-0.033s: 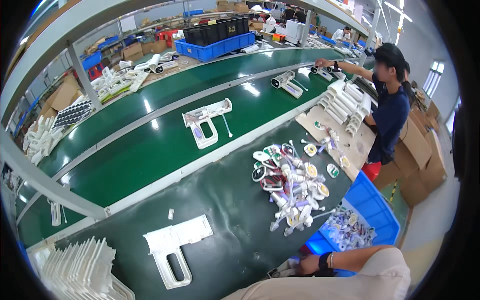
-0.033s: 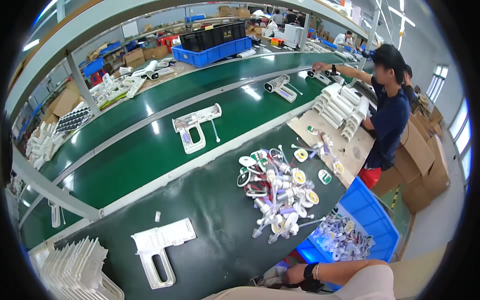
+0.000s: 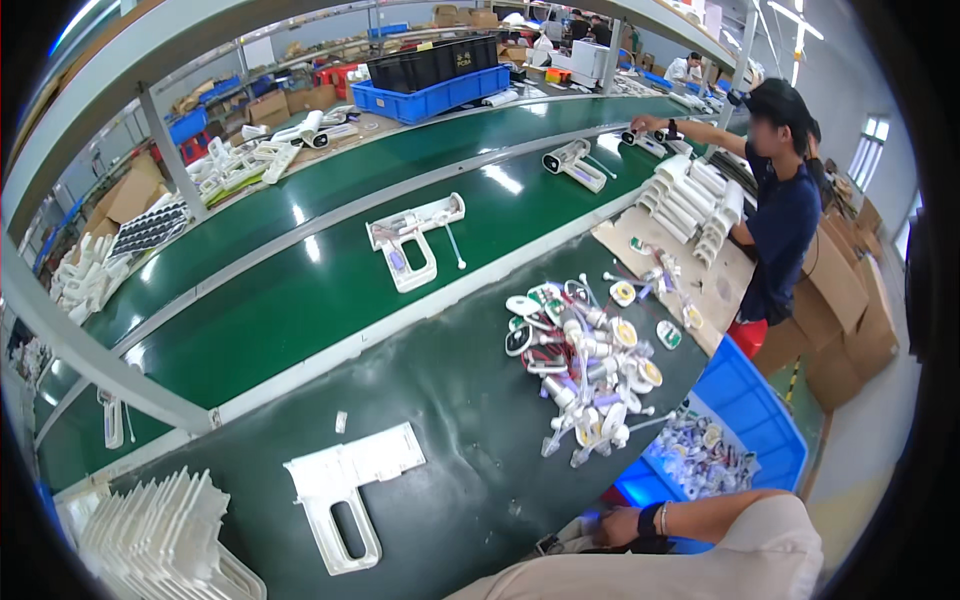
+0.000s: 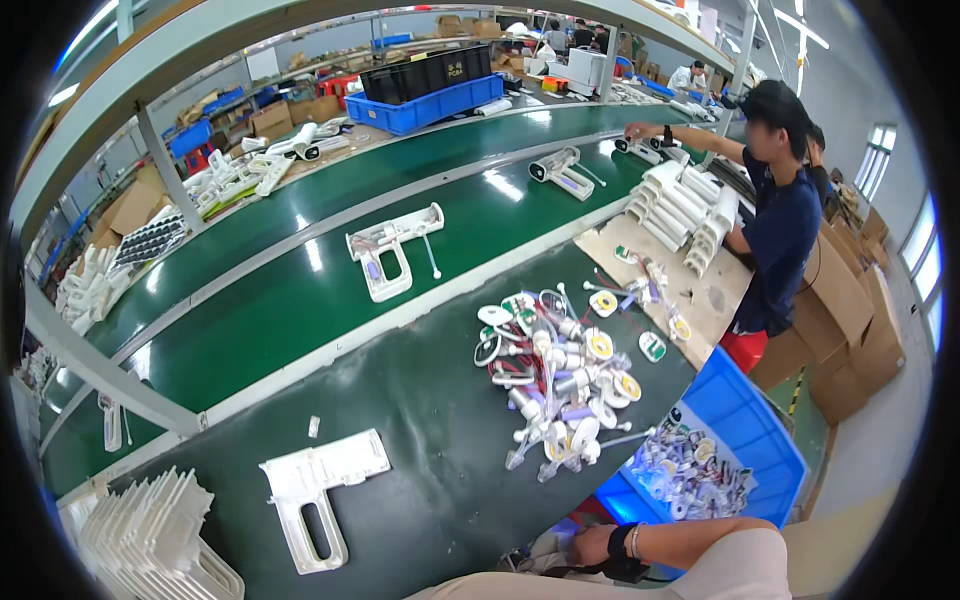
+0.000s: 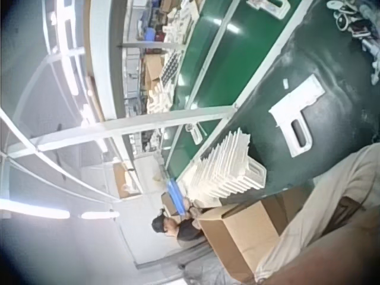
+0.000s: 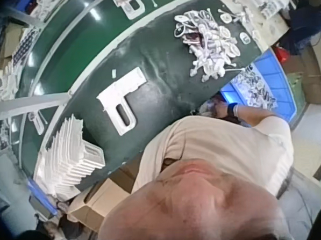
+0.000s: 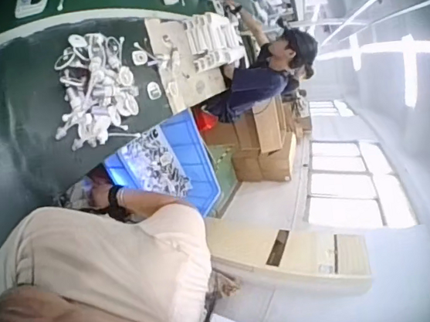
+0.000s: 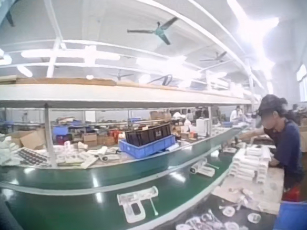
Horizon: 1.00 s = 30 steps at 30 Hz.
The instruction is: Assemble internal electronic components, wiring, and motor into a plastic housing on a factory production line.
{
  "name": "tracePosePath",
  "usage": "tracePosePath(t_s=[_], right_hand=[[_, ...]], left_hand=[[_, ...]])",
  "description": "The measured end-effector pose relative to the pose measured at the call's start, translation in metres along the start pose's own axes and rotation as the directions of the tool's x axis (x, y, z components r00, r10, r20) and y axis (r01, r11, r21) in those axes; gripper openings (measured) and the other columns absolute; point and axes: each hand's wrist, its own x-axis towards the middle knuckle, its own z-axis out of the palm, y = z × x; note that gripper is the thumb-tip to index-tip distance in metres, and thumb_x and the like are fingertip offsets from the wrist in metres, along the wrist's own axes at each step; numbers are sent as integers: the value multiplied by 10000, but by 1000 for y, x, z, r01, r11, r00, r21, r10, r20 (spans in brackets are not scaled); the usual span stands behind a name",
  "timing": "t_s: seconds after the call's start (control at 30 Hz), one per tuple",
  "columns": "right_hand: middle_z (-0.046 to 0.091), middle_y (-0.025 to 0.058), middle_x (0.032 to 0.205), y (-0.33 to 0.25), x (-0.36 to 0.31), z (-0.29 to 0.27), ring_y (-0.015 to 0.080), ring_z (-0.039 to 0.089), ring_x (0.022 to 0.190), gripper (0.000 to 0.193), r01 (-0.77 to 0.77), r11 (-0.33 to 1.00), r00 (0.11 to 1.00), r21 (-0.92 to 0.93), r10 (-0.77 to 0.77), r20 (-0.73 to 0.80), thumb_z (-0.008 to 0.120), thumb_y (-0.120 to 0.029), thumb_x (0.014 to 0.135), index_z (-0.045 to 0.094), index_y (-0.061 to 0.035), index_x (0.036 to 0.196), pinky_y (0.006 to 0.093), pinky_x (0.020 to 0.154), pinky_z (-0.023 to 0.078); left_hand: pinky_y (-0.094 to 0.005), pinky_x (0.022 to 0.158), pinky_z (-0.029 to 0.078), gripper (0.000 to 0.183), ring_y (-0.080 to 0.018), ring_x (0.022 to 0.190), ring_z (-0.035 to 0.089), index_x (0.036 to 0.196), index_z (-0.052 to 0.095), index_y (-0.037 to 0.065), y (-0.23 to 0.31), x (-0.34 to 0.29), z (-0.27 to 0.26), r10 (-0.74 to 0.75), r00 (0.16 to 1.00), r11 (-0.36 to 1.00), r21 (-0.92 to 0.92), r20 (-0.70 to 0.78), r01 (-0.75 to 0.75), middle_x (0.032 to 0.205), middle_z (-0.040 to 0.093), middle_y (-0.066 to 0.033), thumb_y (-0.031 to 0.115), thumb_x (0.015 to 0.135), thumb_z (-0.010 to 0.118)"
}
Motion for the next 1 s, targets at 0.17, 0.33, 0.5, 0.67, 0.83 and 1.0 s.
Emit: tracePosePath(t_s=[0.17,0.33,0.5,0.67,0.83,1.0], right_hand=[[618,257,1153,3,33,89,331,602,1104,719,-377,358,846,854,508,160,528,-652,850,619,-16,1173,452,939,456],[288,225,1499,-2,42,169,311,233,1418,909,-50,257,864,965,497,-88,527,-617,884,232,19,1462,366,1146,220],[602,109,1212,74,98,184,198,561,1104,657,75,400,889,914,388,-243,707,-431,822,517,-42,1316,325,975,432],[656,36,957,34,45,121,131,597,863,381,200,324,852,925,409,-327,741,-230,826,625,-42,1137,283,776,496],[639,131,1121,55,48,167,197,596,1026,571,62,146,830,987,542,-132,501,-518,945,623,-4,1163,324,921,458],[642,140,1116,-3,14,114,280,616,1011,353,330,-669,889,667,458,20,469,-125,962,489,9,1288,394,905,488]], left_hand=[[-466,743,512,327,-402,846,640,936,679,19,-48,-57,33,-54,997,998,26,-56,55,850,658,-242,316,852,571],[-469,739,512,326,-404,842,639,925,682,20,-63,-125,64,-101,994,994,28,-46,103,844,658,-244,317,851,569],[-495,708,507,348,-419,805,635,804,685,13,-70,-217,97,-191,970,977,62,-150,202,788,649,-244,333,835,552],[-340,566,462,184,-189,592,557,826,625,18,-8,-212,68,-40,908,989,-145,-418,-23,659,609,-125,199,839,655],[-334,652,488,236,-245,701,630,877,642,6,13,-214,61,-185,918,941,-334,-351,62,772,660,-136,238,847,670],[-325,667,492,219,-220,710,622,894,641,3,18,-201,67,-98,922,973,-229,-374,11,771,655,-138,218,857,663]])
